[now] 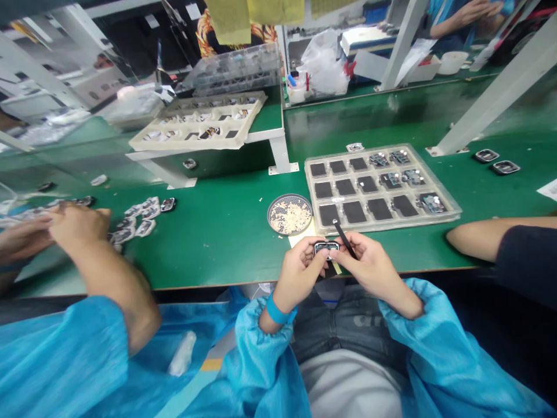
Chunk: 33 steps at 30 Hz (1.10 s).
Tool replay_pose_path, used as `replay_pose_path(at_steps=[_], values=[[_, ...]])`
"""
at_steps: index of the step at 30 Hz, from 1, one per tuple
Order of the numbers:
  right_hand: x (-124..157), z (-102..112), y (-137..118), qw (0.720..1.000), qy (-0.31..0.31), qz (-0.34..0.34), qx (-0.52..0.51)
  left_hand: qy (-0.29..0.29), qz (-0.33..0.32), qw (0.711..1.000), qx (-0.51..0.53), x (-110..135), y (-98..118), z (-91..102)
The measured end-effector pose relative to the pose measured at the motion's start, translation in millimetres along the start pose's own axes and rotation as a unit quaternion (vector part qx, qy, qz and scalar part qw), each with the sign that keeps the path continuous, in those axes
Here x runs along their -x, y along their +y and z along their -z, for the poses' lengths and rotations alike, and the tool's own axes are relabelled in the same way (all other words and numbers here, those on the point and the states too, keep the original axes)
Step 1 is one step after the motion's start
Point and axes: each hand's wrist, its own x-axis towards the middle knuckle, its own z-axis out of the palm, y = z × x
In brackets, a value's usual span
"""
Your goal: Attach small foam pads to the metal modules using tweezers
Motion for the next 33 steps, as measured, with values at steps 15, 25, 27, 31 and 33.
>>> replay_pose_path(at_steps=[15,25,27,31,33], values=[[-12.7,30.2,-25.8,0.983,-0.030,0.116,0.140,-0.005,-0.041,0.996,-0.078,4.3,-3.8,5.3],[-5.8,35.8,-21.7,0.914,-0.093,0.304,0.252,0.008,-0.031,0.992,-0.120,6.0,-1.3,1.8],[-5.1,34.8,-22.2,0.912,-0.103,0.302,0.258,0.013,-0.041,0.990,-0.137,6.3,-2.3,1.7],[-7.3,34.2,-26.8,0.916,-0.113,0.278,0.264,0.019,-0.058,0.984,-0.169,6.9,-1.4,1.2],[-8.9,35.0,-29.4,0.919,-0.121,0.262,0.268,0.021,-0.065,0.981,-0.180,7.1,0.2,0.8]])
